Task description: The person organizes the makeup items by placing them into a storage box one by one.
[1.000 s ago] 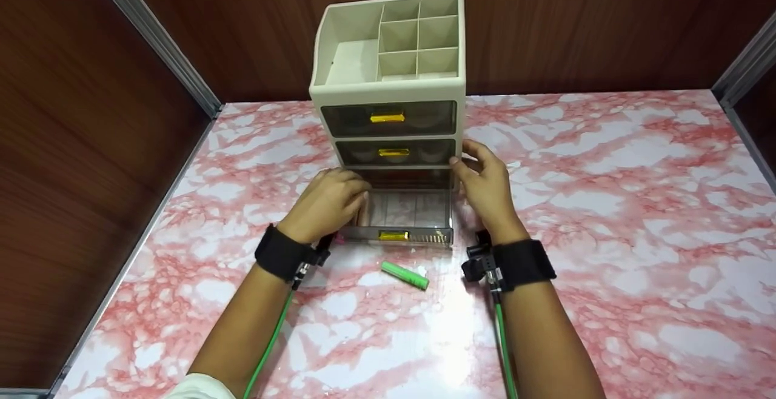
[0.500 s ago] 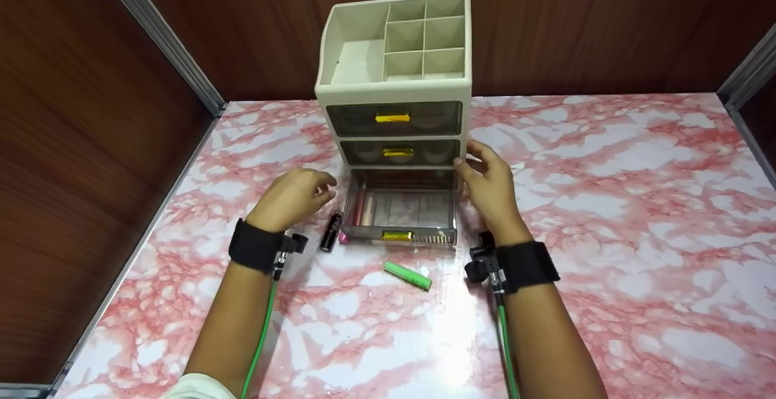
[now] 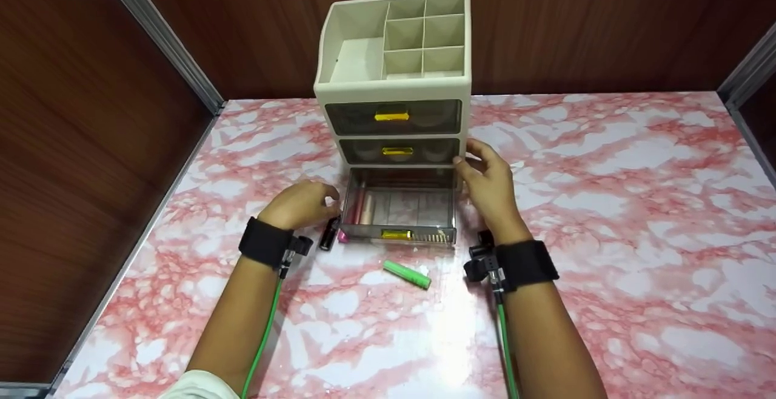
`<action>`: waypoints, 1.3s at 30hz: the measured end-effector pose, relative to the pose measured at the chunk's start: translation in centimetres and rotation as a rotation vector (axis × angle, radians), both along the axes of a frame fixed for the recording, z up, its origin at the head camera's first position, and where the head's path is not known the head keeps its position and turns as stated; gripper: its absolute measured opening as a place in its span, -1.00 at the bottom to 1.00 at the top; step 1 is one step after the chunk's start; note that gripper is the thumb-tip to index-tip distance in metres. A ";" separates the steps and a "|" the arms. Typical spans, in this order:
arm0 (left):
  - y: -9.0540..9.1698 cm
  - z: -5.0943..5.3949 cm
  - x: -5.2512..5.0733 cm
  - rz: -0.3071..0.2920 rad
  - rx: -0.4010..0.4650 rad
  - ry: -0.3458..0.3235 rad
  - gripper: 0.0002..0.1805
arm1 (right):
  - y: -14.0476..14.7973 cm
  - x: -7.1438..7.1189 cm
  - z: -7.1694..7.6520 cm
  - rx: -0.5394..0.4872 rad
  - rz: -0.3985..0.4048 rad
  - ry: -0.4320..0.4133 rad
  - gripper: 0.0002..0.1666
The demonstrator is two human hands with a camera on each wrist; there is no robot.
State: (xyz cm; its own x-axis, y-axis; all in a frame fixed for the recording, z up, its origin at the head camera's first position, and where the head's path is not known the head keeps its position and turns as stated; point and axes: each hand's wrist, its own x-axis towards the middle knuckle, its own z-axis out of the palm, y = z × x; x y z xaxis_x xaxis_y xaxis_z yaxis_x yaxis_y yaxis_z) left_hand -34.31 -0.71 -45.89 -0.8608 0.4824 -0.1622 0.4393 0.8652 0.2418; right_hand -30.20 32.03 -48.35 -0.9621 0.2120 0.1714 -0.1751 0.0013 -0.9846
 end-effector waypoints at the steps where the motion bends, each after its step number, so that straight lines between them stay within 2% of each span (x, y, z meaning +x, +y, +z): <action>1: 0.0 0.0 0.0 -0.007 -0.005 -0.005 -0.89 | 0.0 0.0 0.0 -0.003 -0.001 0.001 -0.52; 5: 0.2 -0.3 0.0 -0.019 -0.022 -0.026 -0.93 | 0.0 0.0 0.0 -0.016 0.001 0.004 -0.52; 11: 0.5 -0.6 -0.1 0.004 -0.035 -0.054 -0.92 | 0.0 0.0 0.0 -0.019 0.005 0.003 -0.52; 21: 0.6 -1.0 -0.4 -0.031 -0.027 -0.075 -0.92 | 0.1 0.0 -0.1 -0.027 0.010 0.001 -0.51; 30: 0.2 -0.7 -0.6 -0.067 -0.029 -0.125 -0.79 | 0.1 -0.1 0.0 0.011 -0.004 0.006 -0.51; 35: 0.0 -0.4 -0.6 -0.078 0.011 -0.139 -0.72 | 0.1 -0.1 -0.2 0.007 -0.002 0.006 -0.51; 39: -0.4 -0.1 -0.6 -0.067 0.103 -0.137 -0.70 | 0.1 -0.1 -0.2 0.013 0.000 0.006 -0.51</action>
State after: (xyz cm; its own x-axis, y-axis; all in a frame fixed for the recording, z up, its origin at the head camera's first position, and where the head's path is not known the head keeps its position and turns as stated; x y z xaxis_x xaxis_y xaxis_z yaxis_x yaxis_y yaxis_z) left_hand -34.88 -1.12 -46.01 -0.7996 0.5577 -0.2227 0.4518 0.8030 0.3887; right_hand -30.28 32.16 -48.51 -0.9611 0.2099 0.1795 -0.1806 0.0143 -0.9835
